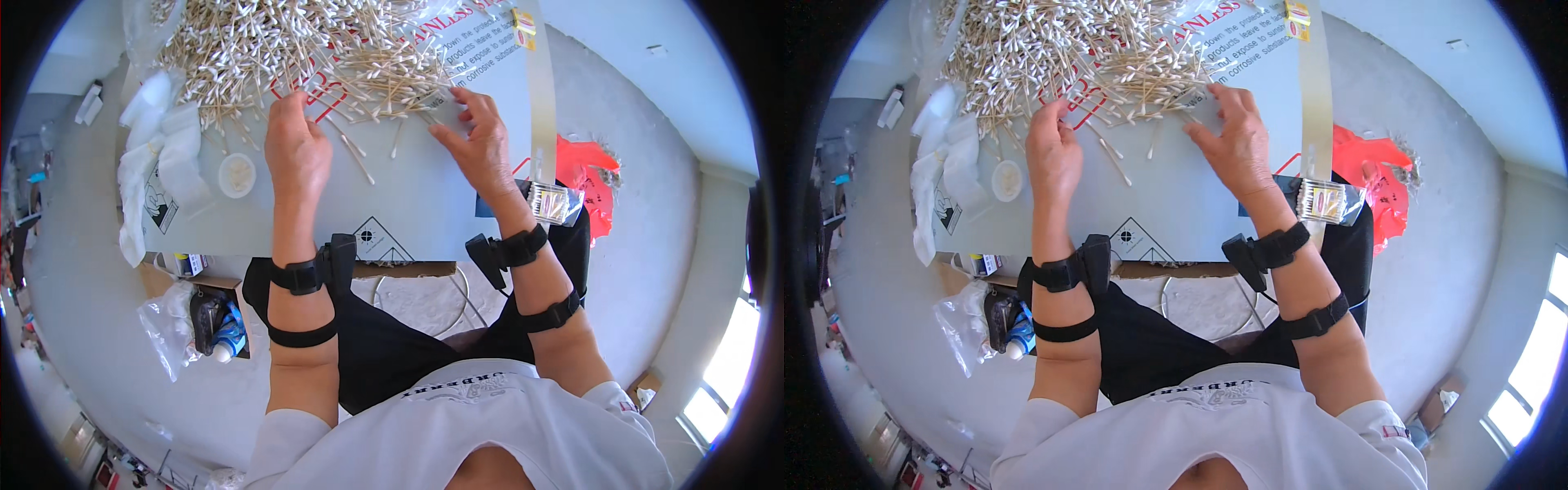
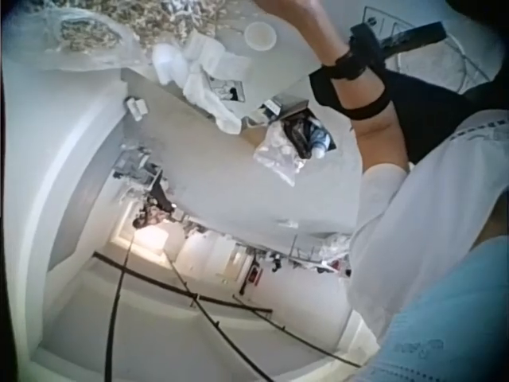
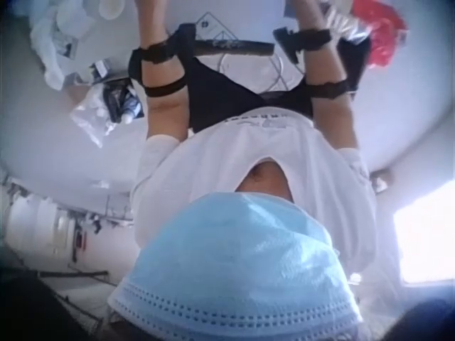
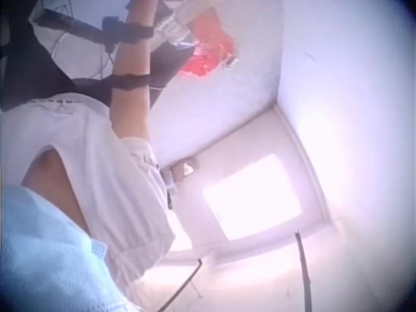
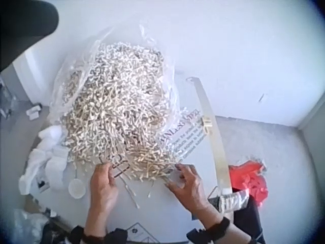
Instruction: Sorting and packing cotton swabs into containers at a workspace.
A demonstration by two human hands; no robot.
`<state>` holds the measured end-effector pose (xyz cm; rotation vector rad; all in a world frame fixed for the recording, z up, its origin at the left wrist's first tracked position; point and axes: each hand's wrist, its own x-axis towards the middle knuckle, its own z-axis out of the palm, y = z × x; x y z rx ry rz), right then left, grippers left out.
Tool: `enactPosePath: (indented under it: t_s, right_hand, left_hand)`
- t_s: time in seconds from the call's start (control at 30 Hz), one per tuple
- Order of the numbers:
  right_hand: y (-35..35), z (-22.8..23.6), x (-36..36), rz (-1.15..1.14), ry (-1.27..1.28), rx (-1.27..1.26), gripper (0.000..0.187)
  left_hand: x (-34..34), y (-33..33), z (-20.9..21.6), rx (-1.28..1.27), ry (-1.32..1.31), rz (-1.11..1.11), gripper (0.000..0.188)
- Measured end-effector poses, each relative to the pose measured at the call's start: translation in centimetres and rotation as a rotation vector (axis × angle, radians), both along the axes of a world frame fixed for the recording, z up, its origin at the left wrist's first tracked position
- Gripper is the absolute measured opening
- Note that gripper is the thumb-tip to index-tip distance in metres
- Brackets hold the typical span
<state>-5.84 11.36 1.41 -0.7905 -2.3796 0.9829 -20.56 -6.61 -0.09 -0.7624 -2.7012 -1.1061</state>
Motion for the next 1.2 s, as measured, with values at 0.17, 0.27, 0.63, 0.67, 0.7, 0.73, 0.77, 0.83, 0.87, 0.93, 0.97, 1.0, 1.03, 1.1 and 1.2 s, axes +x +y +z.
enactPosePath:
  t_s: [0.17,0.27,0.63,0.67,0.7,0.73,0.77,0.83,0.87,0.93,0.97,1.0,1.03,1.1,1.2]
  right_hand:
    - [-1.6,0.5,0.4,0.213,-0.112,-0.159,0.021]
    - [-0.5,1.0,0.2,0.134,-0.158,-0.190,0.020]
    - [4.6,-0.1,-7.9,0.178,-0.057,0.245,0.020]
    - [4.9,0.0,-7.6,0.176,-0.058,0.246,0.020]
    - [4.9,0.3,-7.3,0.152,-0.030,0.222,0.018]
    - [4.9,0.6,-6.9,0.127,-0.001,0.199,0.017]
    - [4.9,0.7,-6.4,0.149,-0.053,0.238,0.015]
    - [4.4,1.0,-5.0,0.162,-0.057,0.175,0.013]
    - [4.1,1.1,-4.4,0.176,-0.060,0.110,0.012]
    - [3.4,0.8,-3.0,0.199,-0.019,-0.002,0.011]
    - [3.0,0.6,-2.5,0.224,0.022,-0.116,0.010]
    - [2.5,0.7,-1.9,0.223,0.023,-0.115,0.010]
    - [1.9,0.7,-1.4,0.187,0.061,0.006,0.011]
    - [0.6,0.9,-0.1,0.123,0.056,0.165,0.016]
    - [-2.0,0.8,0.7,0.143,-0.021,0.015,0.019]
  left_hand:
    - [0.5,0.4,0.6,0.146,-0.367,-0.061,0.030]
    - [0.3,-0.1,0.6,0.139,-0.311,-0.056,0.030]
    - [1.4,1.8,0.9,-0.273,0.119,-0.249,0.045]
    - [0.9,1.6,0.7,-0.249,0.117,-0.225,0.045]
    - [0.6,1.3,0.6,-0.229,0.114,-0.199,0.045]
    - [0.5,1.1,0.4,-0.231,0.114,-0.198,0.045]
    - [0.4,0.8,0.3,-0.214,0.109,-0.202,0.045]
    - [0.3,0.7,0.3,-0.193,0.105,-0.206,0.045]
    - [0.3,0.6,0.4,-0.135,0.063,-0.212,0.044]
    - [0.2,0.5,0.3,-0.078,0.022,-0.220,0.044]
    - [0.1,0.4,0.1,0.032,-0.052,-0.256,0.043]
    - [0.0,0.5,0.1,0.144,-0.125,-0.293,0.043]
    - [-0.1,0.5,0.1,0.144,-0.125,-0.293,0.043]
    - [-0.2,0.7,0.2,0.194,-0.016,-0.221,0.037]
    - [-0.5,-0.1,0.3,0.244,-0.260,-0.071,0.033]
